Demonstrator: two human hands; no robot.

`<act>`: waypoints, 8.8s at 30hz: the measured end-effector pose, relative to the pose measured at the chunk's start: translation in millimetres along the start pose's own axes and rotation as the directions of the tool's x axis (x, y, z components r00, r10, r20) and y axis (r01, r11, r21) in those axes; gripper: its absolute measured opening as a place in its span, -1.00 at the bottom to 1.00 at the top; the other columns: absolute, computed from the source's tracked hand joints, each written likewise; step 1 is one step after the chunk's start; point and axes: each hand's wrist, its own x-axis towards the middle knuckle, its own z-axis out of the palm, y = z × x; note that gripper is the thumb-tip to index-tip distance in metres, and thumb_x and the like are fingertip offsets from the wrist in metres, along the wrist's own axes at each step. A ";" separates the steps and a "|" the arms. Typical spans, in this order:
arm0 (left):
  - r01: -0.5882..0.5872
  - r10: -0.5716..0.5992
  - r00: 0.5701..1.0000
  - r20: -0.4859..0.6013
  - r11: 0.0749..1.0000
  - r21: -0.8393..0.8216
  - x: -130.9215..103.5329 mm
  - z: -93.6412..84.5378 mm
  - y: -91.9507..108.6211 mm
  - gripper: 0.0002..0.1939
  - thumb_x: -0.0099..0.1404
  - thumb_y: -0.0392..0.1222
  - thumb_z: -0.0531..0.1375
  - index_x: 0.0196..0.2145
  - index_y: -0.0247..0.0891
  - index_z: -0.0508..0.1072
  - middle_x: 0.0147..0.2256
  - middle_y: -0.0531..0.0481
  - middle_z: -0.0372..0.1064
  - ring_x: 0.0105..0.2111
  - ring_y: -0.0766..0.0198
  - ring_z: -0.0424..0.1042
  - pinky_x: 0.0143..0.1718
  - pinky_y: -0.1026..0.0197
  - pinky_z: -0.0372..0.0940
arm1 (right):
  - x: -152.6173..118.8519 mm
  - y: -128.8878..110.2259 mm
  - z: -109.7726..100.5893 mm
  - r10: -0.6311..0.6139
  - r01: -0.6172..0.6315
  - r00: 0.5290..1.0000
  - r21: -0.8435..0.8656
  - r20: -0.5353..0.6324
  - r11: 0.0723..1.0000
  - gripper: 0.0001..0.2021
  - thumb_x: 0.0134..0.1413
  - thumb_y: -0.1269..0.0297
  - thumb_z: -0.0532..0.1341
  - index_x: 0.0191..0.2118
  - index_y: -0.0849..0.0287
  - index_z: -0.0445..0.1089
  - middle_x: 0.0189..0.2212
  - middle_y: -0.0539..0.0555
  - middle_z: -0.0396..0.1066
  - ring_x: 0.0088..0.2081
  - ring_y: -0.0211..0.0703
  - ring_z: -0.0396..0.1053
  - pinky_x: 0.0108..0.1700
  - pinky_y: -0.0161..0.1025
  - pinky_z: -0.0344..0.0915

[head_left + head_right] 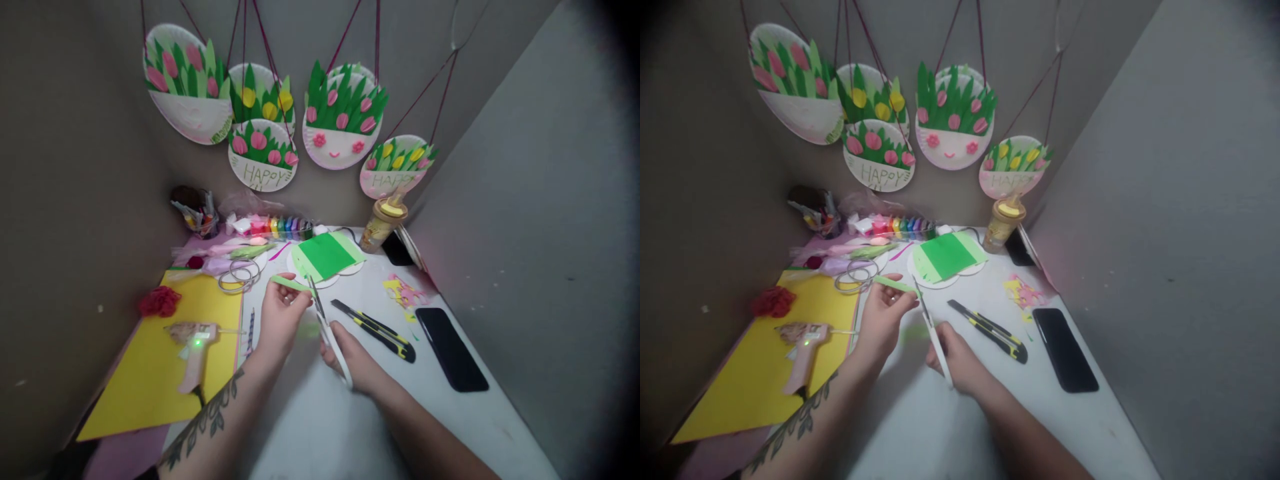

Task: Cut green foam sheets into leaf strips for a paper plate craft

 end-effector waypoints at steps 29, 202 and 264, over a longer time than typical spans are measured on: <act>-0.033 0.029 0.995 0.099 0.998 0.046 3.8 -5.3 -6.1 -0.70 0.08 -0.19 0.28 -0.32 -0.21 0.21 -0.55 0.18 0.31 -0.48 0.36 0.36 -0.32 0.26 0.24 | 0.2 4.3 -3.9 0.027 -0.030 0.998 -0.052 -0.054 0.998 -0.85 -0.08 0.45 0.16 -0.34 0.11 0.20 -0.47 -0.06 0.32 -0.40 -0.22 0.27 -0.33 -0.28 0.21; -0.200 0.064 0.946 0.317 0.885 0.421 13.1 -20.1 2.3 -0.79 0.20 -0.08 0.14 -0.47 -0.27 0.36 -0.49 0.09 0.25 -0.44 0.34 0.22 -0.36 0.30 0.14 | -4.5 -3.9 -14.1 0.053 -0.055 0.998 0.076 0.025 0.996 -0.84 -0.11 0.33 0.19 -0.41 0.13 0.15 -0.52 -0.07 0.25 -0.51 -0.31 0.16 -0.47 -0.33 0.05; -0.178 -0.103 0.831 0.546 0.881 0.438 21.7 -37.5 19.9 -0.80 0.14 -0.13 0.15 -0.54 -0.28 0.31 -0.56 0.11 0.18 -0.52 0.39 0.13 -0.49 0.35 0.06 | -9.2 -1.5 -22.4 0.118 -0.124 0.990 0.079 0.080 0.989 -0.84 -0.20 0.43 0.16 -0.43 0.13 0.15 -0.54 -0.12 0.30 -0.55 -0.37 0.16 -0.51 -0.40 0.03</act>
